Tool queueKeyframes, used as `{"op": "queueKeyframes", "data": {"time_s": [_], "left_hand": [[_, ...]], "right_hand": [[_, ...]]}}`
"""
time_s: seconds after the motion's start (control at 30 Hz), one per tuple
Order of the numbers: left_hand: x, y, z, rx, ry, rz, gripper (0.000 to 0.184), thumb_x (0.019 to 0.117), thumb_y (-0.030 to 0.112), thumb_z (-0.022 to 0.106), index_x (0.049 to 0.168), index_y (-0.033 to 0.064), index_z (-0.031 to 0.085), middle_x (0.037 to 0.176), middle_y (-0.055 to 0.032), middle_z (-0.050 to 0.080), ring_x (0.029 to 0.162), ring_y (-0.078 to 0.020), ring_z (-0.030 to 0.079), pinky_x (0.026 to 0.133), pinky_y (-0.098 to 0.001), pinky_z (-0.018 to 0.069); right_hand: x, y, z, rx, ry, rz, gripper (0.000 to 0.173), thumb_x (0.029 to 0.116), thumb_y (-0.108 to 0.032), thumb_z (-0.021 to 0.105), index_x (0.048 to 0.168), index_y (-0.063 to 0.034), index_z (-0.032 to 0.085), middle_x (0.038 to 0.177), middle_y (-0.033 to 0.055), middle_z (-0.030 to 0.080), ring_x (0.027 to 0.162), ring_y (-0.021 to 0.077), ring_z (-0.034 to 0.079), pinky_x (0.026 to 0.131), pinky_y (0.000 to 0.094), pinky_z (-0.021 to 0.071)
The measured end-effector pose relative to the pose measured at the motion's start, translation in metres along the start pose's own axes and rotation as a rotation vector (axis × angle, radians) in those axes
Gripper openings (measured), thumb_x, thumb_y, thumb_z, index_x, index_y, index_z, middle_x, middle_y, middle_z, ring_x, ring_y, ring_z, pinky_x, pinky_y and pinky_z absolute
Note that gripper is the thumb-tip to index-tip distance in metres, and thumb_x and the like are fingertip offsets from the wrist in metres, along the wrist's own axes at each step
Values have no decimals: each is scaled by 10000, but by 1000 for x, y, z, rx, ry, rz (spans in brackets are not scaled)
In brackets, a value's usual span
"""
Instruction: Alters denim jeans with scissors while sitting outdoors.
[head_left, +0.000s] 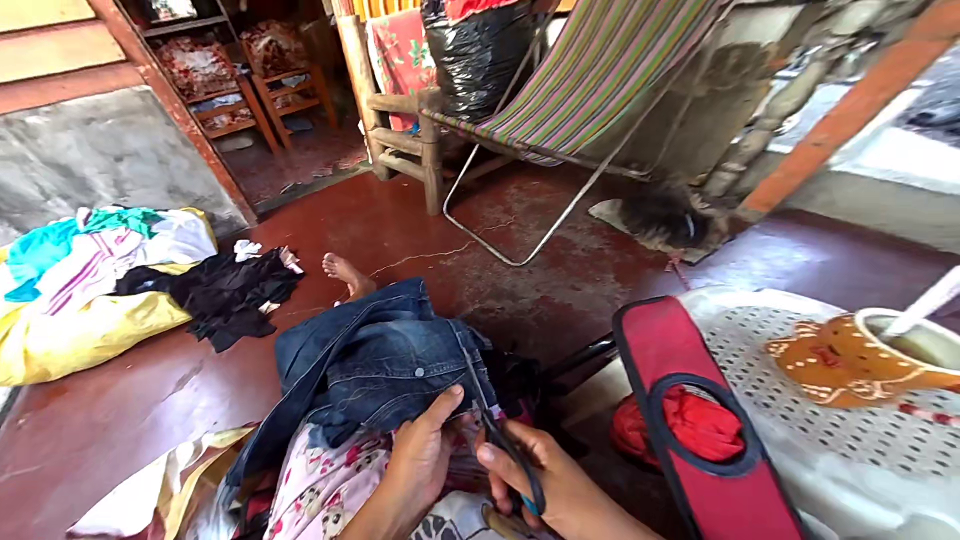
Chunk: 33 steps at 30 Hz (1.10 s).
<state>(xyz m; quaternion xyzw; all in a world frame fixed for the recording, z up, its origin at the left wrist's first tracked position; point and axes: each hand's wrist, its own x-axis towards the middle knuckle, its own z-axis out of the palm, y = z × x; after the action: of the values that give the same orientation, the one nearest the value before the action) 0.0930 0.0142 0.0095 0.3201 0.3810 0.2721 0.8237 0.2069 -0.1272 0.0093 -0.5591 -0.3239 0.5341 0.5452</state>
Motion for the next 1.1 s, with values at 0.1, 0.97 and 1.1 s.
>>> {"op": "queueKeyframes", "data": {"time_s": [0.1, 0.97, 1.1], "left_hand": [[0, -2, 0, -14, -1, 14, 219, 922, 14, 711, 1100, -96, 646, 949, -196, 713, 795, -246, 704, 778, -383, 613], [-6, -2, -2, 52, 22, 251, 246, 858, -78, 737, 1084, -107, 643, 959, -192, 734, 907, -255, 729, 881, -421, 608], [-6, -3, -2, 29, 20, 259, 285, 833, -95, 753, 1095, -105, 641, 984, -202, 728, 923, -269, 723, 882, -441, 607]], "right_hand": [[4, -2, -1, -18, -17, 20, 418, 973, -461, 669, 1195, -112, 608, 788, 19, 675, 615, 112, 629, 490, 246, 490], [31, -11, 4, -95, -46, 30, 509, 958, -531, 665, 1217, -103, 573, 838, 3, 659, 722, 114, 650, 670, 292, 557], [29, -3, 6, -57, 15, -3, 396, 964, -444, 697, 1104, -88, 594, 742, 7, 662, 623, 127, 657, 589, 290, 568]]}}
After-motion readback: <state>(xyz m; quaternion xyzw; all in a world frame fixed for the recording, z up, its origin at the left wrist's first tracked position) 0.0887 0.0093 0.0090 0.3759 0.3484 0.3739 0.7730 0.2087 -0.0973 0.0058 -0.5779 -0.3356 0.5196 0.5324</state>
